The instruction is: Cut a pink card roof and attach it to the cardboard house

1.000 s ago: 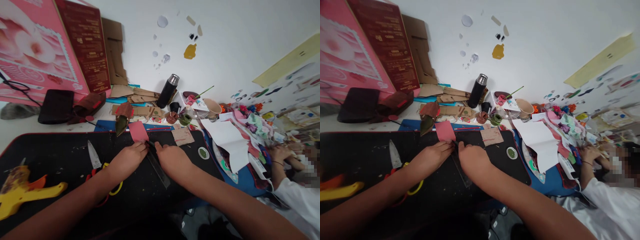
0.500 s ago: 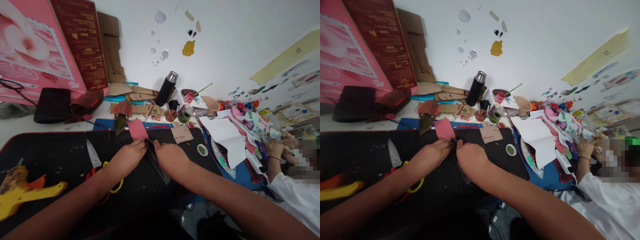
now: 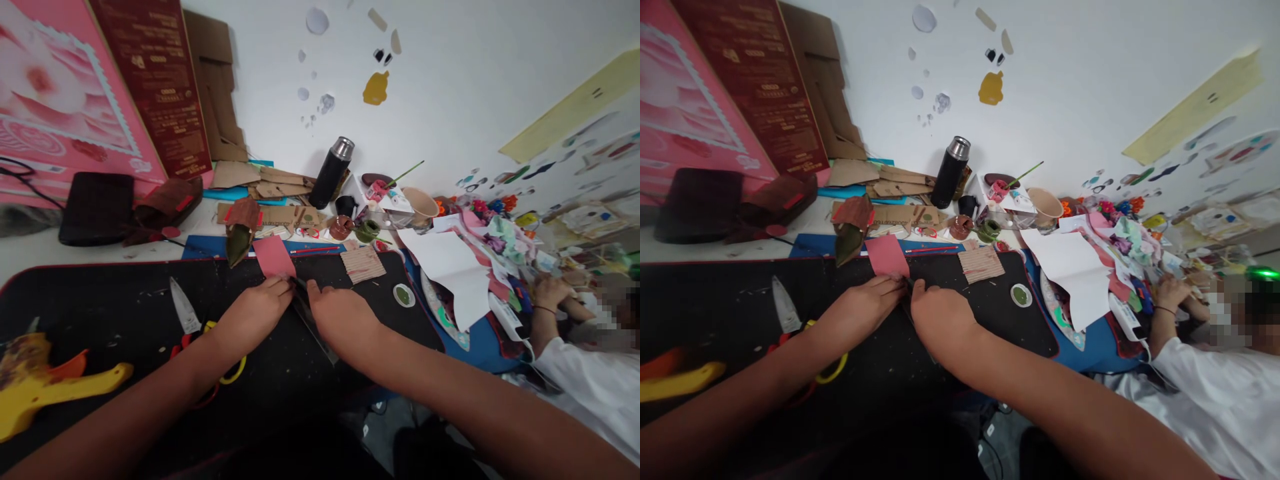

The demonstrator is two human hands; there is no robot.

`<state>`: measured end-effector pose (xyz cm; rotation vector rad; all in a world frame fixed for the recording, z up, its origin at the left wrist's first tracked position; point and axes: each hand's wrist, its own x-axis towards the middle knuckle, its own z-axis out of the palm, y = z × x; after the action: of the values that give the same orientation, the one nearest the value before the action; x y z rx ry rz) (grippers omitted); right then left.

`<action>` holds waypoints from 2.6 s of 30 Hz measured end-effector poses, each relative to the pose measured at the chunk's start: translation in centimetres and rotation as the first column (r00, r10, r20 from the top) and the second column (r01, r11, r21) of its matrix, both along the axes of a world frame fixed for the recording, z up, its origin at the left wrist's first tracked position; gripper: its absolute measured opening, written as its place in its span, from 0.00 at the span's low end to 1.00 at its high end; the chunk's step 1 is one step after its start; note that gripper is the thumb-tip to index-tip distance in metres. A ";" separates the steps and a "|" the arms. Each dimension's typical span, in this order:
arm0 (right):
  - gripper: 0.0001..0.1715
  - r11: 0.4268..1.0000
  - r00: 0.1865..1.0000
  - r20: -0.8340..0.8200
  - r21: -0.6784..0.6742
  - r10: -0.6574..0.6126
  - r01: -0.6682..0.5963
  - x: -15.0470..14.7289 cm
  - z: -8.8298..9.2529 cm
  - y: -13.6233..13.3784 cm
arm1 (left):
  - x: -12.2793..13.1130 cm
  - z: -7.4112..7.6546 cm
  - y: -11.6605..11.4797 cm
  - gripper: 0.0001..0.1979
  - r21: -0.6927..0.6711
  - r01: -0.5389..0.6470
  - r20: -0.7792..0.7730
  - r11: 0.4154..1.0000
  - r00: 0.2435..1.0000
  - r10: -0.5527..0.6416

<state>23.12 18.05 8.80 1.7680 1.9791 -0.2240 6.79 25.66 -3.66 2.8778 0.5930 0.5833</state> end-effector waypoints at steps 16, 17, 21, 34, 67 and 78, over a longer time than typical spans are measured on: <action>0.35 1.000 1.000 -0.014 0.011 -0.002 0.003 0.3 -0.3 -0.4 | 0.1 0.3 -0.1 0.14 0.002 -0.005 0.006 1.000 1.000 0.005; 0.35 1.000 1.000 -0.017 0.007 0.000 0.000 0.3 -0.2 -0.5 | 0.1 0.3 -0.1 0.14 -0.006 -0.006 0.010 1.000 1.000 0.006; 0.36 1.000 1.000 -0.026 0.005 0.011 -0.010 0.4 -0.3 -0.8 | 0.1 0.1 -0.1 0.14 -0.016 -0.004 0.024 1.000 1.000 0.004; 0.24 0.996 0.998 -0.041 0.084 0.044 -0.040 2.1 0.6 -0.3 | 0.1 0.1 -0.1 0.13 0.037 -0.004 0.010 0.999 1.000 0.003; 0.23 0.994 0.994 -0.107 0.107 -0.016 0.028 2.1 -0.3 0.6 | 0.1 0.7 -0.1 0.10 0.059 0.008 0.021 0.998 1.000 -0.009; 0.20 0.996 0.995 -0.097 0.086 -0.024 0.032 1.8 -0.4 0.5 | 0.1 0.7 -0.2 0.12 0.041 -0.006 0.007 0.999 1.000 0.006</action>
<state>24.94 18.57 8.40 1.8730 2.0609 -0.2394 6.94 25.51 -2.99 2.9124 0.5957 0.6126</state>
